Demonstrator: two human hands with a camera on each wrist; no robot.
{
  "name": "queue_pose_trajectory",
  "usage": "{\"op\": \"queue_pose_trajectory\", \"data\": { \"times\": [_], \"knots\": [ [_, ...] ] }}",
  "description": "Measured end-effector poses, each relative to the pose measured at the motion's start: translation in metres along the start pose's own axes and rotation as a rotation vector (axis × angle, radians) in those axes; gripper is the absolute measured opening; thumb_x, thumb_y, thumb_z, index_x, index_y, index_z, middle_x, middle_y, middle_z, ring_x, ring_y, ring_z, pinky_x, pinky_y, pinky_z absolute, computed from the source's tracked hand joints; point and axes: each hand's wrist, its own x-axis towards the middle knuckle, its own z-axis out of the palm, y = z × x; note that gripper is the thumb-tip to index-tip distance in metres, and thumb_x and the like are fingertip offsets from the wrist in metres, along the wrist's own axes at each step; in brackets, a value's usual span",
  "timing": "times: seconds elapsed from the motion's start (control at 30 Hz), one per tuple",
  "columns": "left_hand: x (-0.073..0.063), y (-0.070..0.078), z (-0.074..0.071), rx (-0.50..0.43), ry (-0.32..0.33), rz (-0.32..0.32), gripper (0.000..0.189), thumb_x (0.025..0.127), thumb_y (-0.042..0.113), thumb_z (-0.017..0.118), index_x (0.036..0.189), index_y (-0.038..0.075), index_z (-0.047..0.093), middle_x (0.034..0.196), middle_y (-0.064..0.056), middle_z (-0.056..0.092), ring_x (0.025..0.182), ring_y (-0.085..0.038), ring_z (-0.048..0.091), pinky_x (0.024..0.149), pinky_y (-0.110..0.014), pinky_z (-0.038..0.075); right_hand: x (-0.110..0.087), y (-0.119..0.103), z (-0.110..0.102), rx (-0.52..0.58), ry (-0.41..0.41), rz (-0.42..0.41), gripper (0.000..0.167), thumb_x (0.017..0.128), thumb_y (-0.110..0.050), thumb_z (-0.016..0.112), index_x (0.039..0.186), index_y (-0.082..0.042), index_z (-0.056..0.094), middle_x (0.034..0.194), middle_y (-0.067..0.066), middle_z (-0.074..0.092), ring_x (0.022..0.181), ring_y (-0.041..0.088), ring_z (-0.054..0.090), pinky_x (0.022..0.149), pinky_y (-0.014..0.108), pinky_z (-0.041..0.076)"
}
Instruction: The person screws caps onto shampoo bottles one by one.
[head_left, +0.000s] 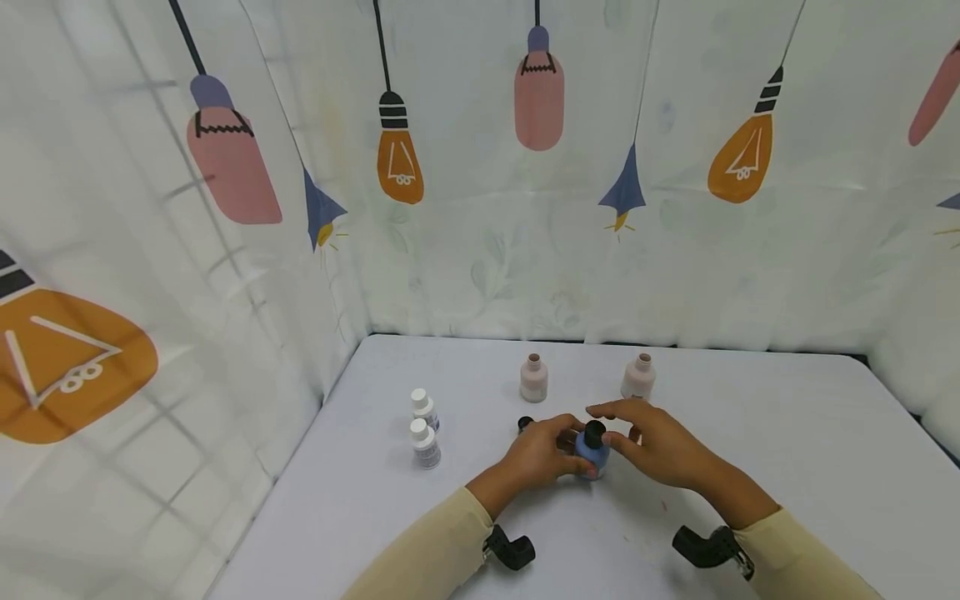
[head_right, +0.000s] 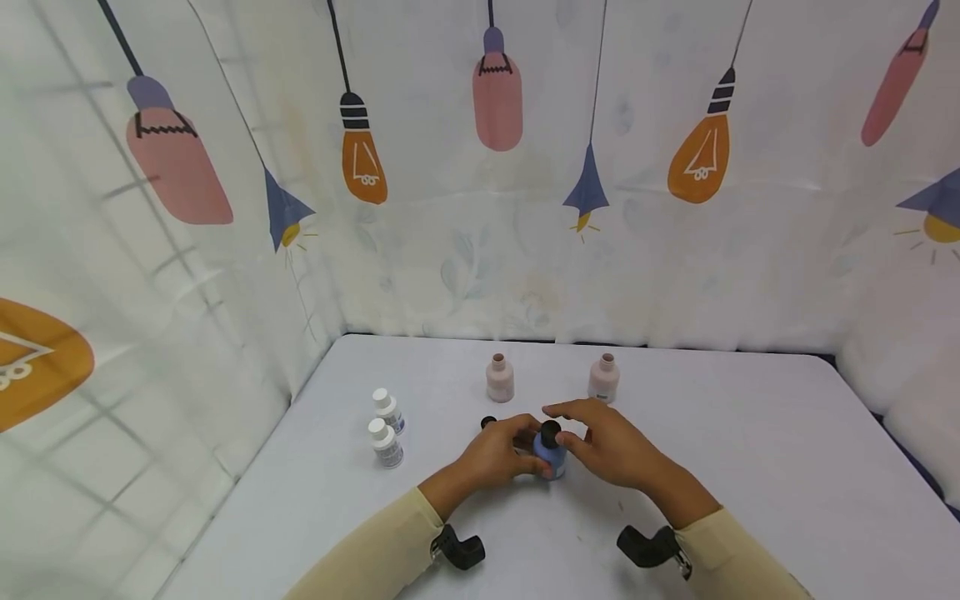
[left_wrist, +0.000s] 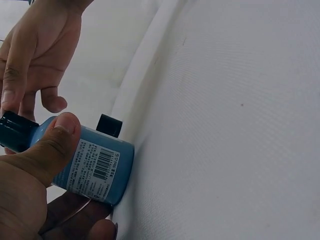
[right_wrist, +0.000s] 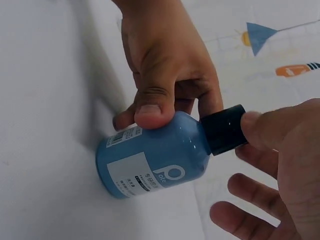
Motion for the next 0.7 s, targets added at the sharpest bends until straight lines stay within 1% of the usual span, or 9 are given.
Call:
{"op": "queue_pose_trajectory", "data": {
  "times": [0.1, 0.17, 0.27, 0.33, 0.43, 0.57, 0.63, 0.7],
  "knots": [
    [0.0, 0.001, 0.0, 0.013, 0.003, -0.007, 0.052, 0.077, 0.034, 0.09, 0.121, 0.019, 0.067, 0.11, 0.008, 0.073, 0.099, -0.001, 0.067, 0.089, -0.026, 0.052, 0.0, 0.004, 0.0, 0.049, -0.023, -0.05, 0.036, 0.102, -0.013, 0.065, 0.138, -0.019, 0.065, 0.133, 0.0, 0.065, 0.114, 0.024, 0.063, 0.082, 0.032, 0.055],
    [0.0, 0.001, 0.0, 0.014, 0.002, -0.012, 0.052, 0.077, 0.034, 0.09, 0.121, 0.02, 0.067, 0.11, 0.008, 0.074, 0.099, -0.002, 0.067, 0.089, -0.026, 0.052, 0.001, 0.007, 0.0, 0.067, -0.031, -0.062, 0.033, 0.103, -0.013, 0.063, 0.136, -0.017, 0.066, 0.131, 0.0, 0.066, 0.114, 0.021, 0.063, 0.083, 0.033, 0.055],
    [-0.001, 0.002, 0.0, 0.02, 0.001, -0.016, 0.052, 0.077, 0.035, 0.09, 0.121, 0.021, 0.067, 0.11, 0.008, 0.073, 0.1, -0.002, 0.067, 0.09, -0.027, 0.052, 0.002, 0.01, 0.002, 0.108, -0.033, -0.021, 0.028, 0.103, -0.017, 0.064, 0.131, -0.018, 0.068, 0.127, -0.002, 0.068, 0.109, 0.015, 0.063, 0.082, 0.032, 0.054],
    [-0.001, 0.002, 0.0, 0.021, 0.001, -0.019, 0.052, 0.077, 0.036, 0.09, 0.121, 0.021, 0.067, 0.109, 0.009, 0.073, 0.1, -0.002, 0.067, 0.09, -0.027, 0.052, 0.003, 0.012, 0.003, 0.153, -0.043, 0.024, 0.028, 0.102, -0.021, 0.066, 0.13, -0.017, 0.068, 0.124, -0.003, 0.067, 0.108, 0.014, 0.063, 0.083, 0.032, 0.054],
    [-0.001, 0.002, 0.0, 0.019, 0.001, -0.022, 0.051, 0.078, 0.036, 0.09, 0.12, 0.022, 0.067, 0.109, 0.009, 0.073, 0.099, -0.002, 0.067, 0.091, -0.028, 0.052, 0.004, 0.015, 0.005, 0.266, -0.064, 0.083, 0.031, 0.102, -0.022, 0.066, 0.132, -0.015, 0.066, 0.129, 0.0, 0.065, 0.115, 0.02, 0.062, 0.089, 0.032, 0.054],
    [-0.001, 0.001, 0.0, 0.013, 0.006, -0.022, 0.051, 0.077, 0.036, 0.09, 0.12, 0.022, 0.067, 0.109, 0.009, 0.073, 0.1, -0.003, 0.067, 0.091, -0.028, 0.052, 0.004, 0.018, 0.006, 0.442, -0.11, 0.097, 0.034, 0.106, -0.017, 0.059, 0.139, -0.009, 0.062, 0.141, 0.01, 0.059, 0.132, 0.033, 0.053, 0.103, 0.039, 0.048],
    [0.0, 0.001, 0.001, 0.017, 0.009, -0.02, 0.051, 0.077, 0.036, 0.09, 0.12, 0.022, 0.067, 0.109, 0.009, 0.073, 0.1, -0.003, 0.068, 0.091, -0.028, 0.052, 0.004, 0.02, 0.007, 0.49, -0.124, 0.1, 0.034, 0.107, -0.015, 0.056, 0.14, -0.008, 0.061, 0.143, 0.011, 0.058, 0.135, 0.036, 0.05, 0.106, 0.041, 0.045],
    [0.0, 0.001, 0.001, 0.019, 0.011, -0.02, 0.051, 0.077, 0.036, 0.09, 0.12, 0.021, 0.067, 0.109, 0.008, 0.073, 0.1, -0.003, 0.068, 0.09, -0.027, 0.052, 0.004, 0.021, 0.008, 0.493, -0.124, 0.106, 0.033, 0.108, -0.015, 0.055, 0.139, -0.008, 0.062, 0.141, 0.011, 0.059, 0.135, 0.035, 0.051, 0.107, 0.043, 0.043]
  ]
}}
